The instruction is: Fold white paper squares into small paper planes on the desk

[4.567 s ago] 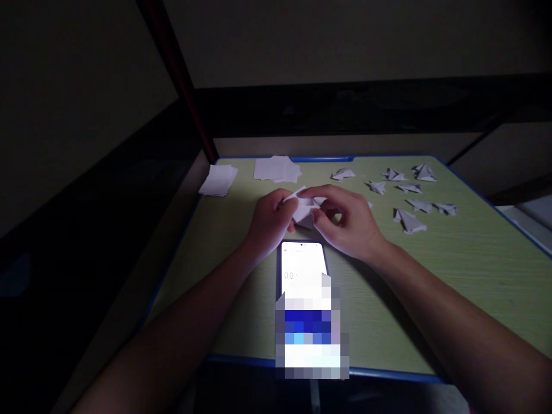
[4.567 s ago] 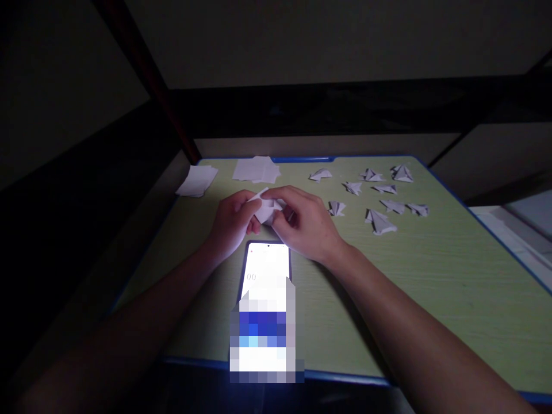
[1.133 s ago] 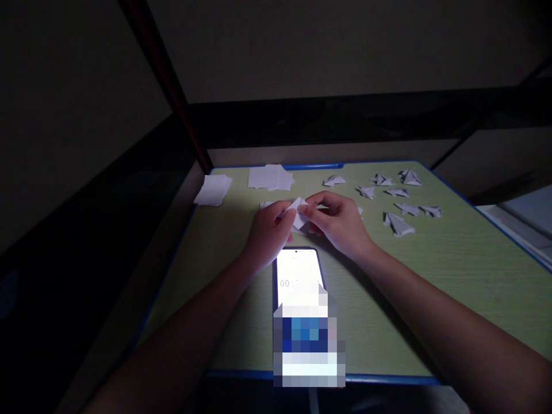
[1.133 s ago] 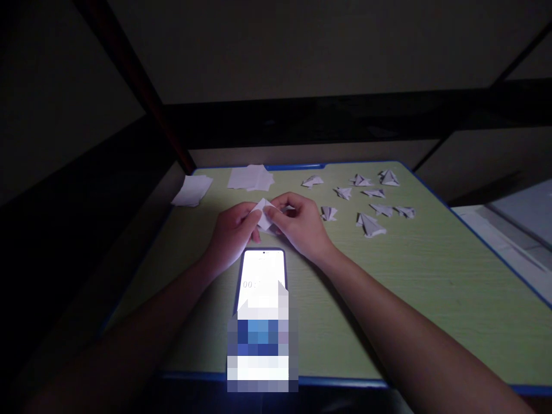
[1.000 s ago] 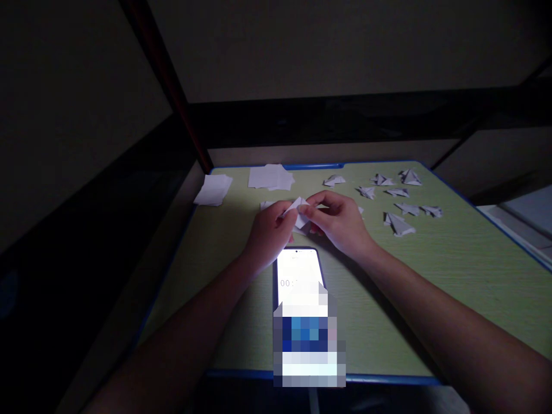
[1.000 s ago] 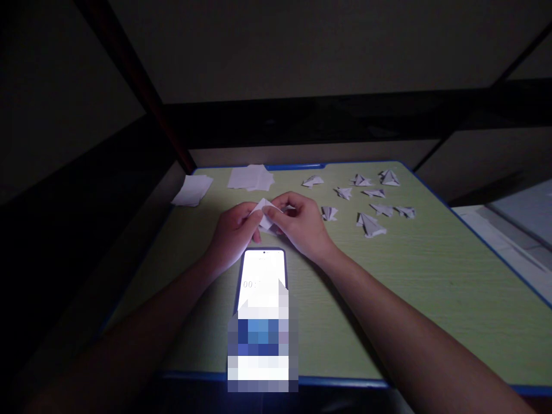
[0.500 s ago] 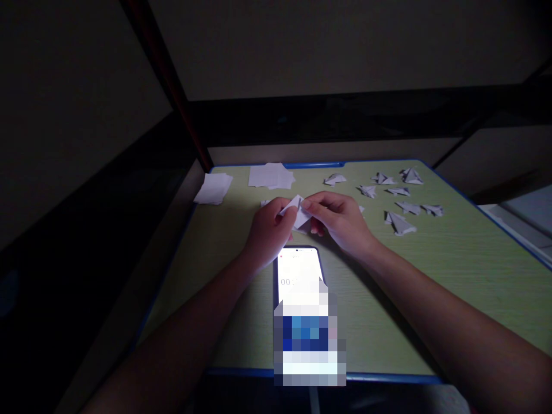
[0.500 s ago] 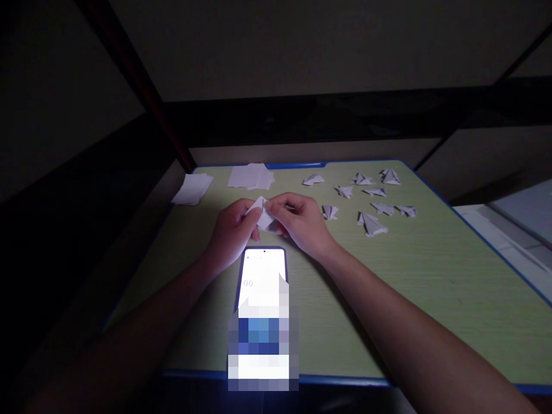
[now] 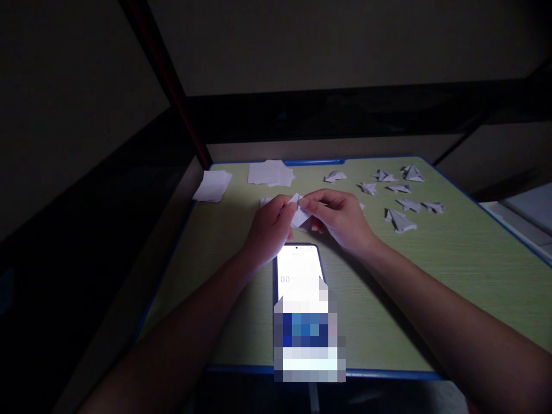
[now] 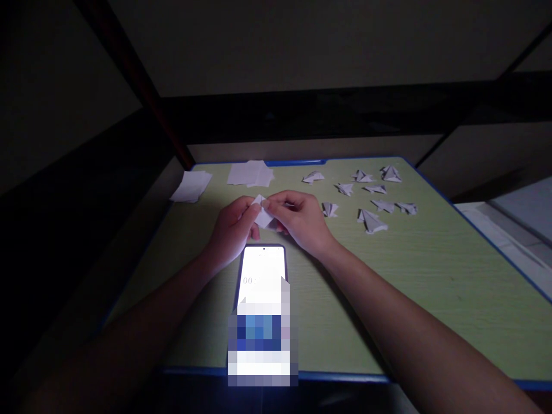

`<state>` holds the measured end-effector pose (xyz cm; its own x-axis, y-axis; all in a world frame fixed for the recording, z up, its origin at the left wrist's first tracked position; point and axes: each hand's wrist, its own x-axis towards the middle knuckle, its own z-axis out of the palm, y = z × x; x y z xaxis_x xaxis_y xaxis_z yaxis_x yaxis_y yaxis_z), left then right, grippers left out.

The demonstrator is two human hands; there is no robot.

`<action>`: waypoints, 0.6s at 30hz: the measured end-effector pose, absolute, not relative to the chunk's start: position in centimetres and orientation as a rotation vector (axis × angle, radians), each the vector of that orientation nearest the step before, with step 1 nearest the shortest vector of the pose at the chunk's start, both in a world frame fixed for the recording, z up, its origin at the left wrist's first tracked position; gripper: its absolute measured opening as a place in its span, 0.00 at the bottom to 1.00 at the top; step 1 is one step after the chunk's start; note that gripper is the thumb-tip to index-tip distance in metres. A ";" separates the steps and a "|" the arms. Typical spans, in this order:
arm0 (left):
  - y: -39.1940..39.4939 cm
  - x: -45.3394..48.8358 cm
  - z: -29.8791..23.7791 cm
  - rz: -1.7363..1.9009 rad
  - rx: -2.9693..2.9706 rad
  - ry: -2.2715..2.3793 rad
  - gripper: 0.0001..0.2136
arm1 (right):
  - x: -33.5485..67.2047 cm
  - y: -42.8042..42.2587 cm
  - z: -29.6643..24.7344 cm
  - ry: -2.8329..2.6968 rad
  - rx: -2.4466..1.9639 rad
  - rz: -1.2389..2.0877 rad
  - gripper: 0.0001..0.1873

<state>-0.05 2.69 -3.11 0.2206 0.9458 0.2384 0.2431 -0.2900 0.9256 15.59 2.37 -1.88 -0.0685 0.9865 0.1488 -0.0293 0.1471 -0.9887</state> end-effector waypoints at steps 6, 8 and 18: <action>2.8 -0.1 -3.4 1.106 1.727 1.105 0.10 | 15.6 2.5 -1.9 -1.306 -1.016 1.142 0.15; 2.8 -0.1 -3.4 1.089 1.727 1.107 0.09 | 15.5 2.5 -1.9 -1.305 -1.014 1.135 0.16; 2.7 0.0 -3.2 1.066 1.717 1.109 0.08 | 15.5 2.4 -1.5 -1.244 -1.008 1.198 0.18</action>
<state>-0.05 2.71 -3.16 0.2566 0.9416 0.2179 0.2555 -0.2835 0.9243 15.46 2.44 -1.55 -0.0557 0.9889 0.1380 -0.1007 0.1319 -0.9861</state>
